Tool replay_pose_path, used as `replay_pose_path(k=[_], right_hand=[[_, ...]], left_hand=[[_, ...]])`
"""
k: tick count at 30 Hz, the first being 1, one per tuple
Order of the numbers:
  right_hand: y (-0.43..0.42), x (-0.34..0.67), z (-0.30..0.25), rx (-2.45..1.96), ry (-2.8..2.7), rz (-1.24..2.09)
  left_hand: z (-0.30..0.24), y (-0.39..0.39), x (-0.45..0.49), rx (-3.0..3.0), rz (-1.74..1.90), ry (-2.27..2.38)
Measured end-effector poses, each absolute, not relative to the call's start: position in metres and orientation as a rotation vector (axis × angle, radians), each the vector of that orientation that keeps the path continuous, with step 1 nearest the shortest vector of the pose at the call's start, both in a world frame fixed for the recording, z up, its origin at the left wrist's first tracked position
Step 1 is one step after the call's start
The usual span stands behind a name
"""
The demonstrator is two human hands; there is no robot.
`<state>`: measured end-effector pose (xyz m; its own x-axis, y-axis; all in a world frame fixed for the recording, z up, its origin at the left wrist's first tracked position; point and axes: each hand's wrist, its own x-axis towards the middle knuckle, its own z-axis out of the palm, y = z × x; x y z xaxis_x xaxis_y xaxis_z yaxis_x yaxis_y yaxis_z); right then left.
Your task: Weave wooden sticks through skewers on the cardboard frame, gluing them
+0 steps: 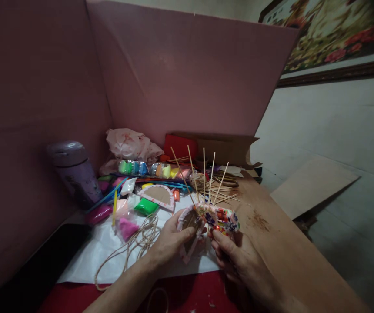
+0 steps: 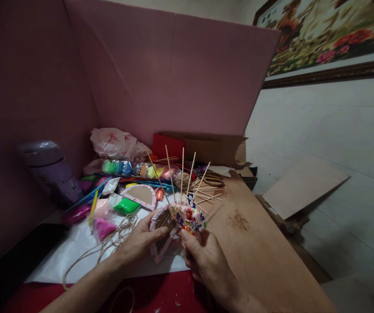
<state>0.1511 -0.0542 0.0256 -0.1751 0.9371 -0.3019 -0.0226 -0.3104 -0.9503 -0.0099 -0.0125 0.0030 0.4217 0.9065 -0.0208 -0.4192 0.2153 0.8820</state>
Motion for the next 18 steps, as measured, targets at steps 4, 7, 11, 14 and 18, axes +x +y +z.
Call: replay_pose_path(k=[4,7,11,14,18], right_hand=[[-0.0543,0.1514,0.0242,-1.279,-1.141,1.602],[-0.0546,0.1525,0.0218,-1.273,-1.153,1.597],[-0.055,0.1525,0.0215,-1.329,-1.148,1.583],[-0.0554,0.151,0.0223,-1.366,-1.133,1.57],[-0.0561,0.1493,0.0228,-1.324,-1.135,1.573]], left_hand=[[0.003,-0.0118,-0.0105,0.949,1.005,0.634],[0.0042,-0.0121,-0.0106,0.954,0.997,0.64],[0.006,-0.0129,-0.0101,0.947,0.988,0.642],[0.0062,-0.013,-0.0096,0.937,0.996,0.629],[0.0056,-0.0129,-0.0095,0.953,0.987,0.638]])
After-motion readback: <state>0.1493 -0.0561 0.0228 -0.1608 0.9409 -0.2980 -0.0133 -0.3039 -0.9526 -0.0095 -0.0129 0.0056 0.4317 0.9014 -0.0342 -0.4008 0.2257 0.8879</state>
